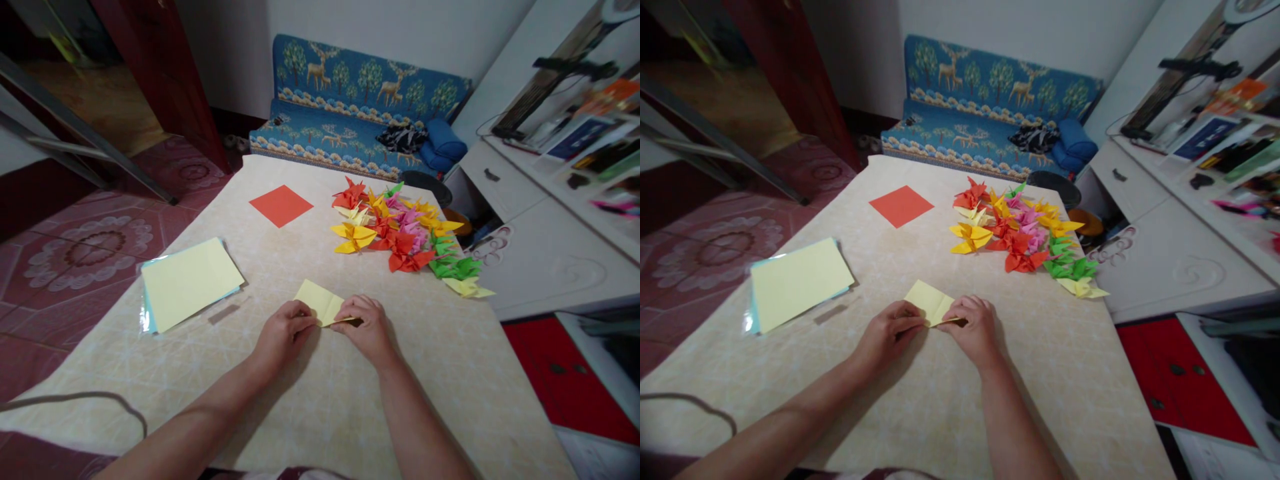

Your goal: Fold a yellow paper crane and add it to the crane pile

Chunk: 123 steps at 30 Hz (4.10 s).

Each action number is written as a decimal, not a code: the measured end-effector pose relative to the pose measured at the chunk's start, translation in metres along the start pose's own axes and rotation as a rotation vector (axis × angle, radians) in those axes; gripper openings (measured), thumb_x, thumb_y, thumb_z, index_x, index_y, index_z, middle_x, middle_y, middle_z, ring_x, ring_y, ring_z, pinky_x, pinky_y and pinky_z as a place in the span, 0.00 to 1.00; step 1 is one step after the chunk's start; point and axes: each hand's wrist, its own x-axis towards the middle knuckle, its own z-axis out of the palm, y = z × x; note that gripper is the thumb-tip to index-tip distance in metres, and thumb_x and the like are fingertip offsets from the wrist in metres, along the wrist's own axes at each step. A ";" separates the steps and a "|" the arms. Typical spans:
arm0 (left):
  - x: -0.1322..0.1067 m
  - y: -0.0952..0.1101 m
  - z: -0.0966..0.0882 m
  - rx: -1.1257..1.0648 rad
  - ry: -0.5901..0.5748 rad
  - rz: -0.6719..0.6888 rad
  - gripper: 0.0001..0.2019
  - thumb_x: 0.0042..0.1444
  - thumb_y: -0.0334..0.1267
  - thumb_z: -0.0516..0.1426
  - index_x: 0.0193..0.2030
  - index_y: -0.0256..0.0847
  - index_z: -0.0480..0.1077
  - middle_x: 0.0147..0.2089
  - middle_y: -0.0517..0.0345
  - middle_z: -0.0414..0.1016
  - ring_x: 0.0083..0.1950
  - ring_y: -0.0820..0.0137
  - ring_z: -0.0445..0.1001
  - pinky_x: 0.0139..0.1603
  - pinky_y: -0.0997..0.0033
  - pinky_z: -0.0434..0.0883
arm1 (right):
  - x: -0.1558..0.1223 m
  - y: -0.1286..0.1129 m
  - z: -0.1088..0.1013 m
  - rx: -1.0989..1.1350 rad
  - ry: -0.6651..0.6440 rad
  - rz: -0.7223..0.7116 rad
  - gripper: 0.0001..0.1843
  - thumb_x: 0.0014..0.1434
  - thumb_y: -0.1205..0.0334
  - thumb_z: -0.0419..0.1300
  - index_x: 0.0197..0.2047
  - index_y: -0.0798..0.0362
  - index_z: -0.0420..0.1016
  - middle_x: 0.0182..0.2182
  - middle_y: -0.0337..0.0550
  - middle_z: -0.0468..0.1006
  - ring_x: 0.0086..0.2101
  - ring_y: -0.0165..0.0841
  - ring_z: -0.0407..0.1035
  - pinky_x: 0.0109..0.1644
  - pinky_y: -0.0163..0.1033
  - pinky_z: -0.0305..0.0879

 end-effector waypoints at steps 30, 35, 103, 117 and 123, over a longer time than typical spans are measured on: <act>-0.007 0.007 -0.004 0.150 -0.154 0.104 0.14 0.60 0.32 0.50 0.49 0.43 0.72 0.43 0.49 0.69 0.45 0.65 0.67 0.44 0.65 0.69 | 0.013 -0.014 -0.006 -0.110 -0.117 0.146 0.06 0.44 0.57 0.67 0.26 0.48 0.77 0.30 0.37 0.75 0.35 0.32 0.67 0.39 0.34 0.58; -0.007 0.007 -0.005 0.155 -0.164 0.112 0.13 0.60 0.32 0.50 0.47 0.42 0.73 0.43 0.50 0.69 0.45 0.66 0.66 0.45 0.66 0.69 | 0.014 -0.002 -0.005 -0.012 -0.105 0.226 0.07 0.47 0.56 0.64 0.30 0.50 0.76 0.30 0.36 0.76 0.32 0.31 0.67 0.35 0.32 0.57; 0.032 0.013 0.017 0.109 -0.138 -0.004 0.11 0.60 0.32 0.50 0.40 0.42 0.74 0.41 0.56 0.76 0.38 0.71 0.74 0.37 0.74 0.69 | 0.023 0.004 0.009 -0.020 0.028 0.394 0.04 0.48 0.62 0.62 0.31 0.46 0.74 0.28 0.36 0.78 0.30 0.30 0.71 0.33 0.32 0.62; 0.032 0.013 0.021 0.123 -0.135 -0.002 0.12 0.58 0.31 0.52 0.41 0.46 0.76 0.47 0.58 0.76 0.40 0.72 0.76 0.37 0.76 0.71 | 0.021 0.009 -0.002 0.094 -0.054 0.325 0.07 0.48 0.63 0.63 0.35 0.47 0.76 0.30 0.36 0.79 0.31 0.29 0.71 0.35 0.32 0.63; 0.033 0.014 0.021 0.139 -0.152 -0.012 0.12 0.59 0.31 0.51 0.40 0.45 0.76 0.47 0.58 0.76 0.41 0.72 0.76 0.39 0.75 0.71 | 0.020 0.016 -0.014 0.168 -0.100 0.312 0.07 0.48 0.64 0.63 0.34 0.50 0.77 0.27 0.34 0.78 0.27 0.27 0.69 0.30 0.30 0.61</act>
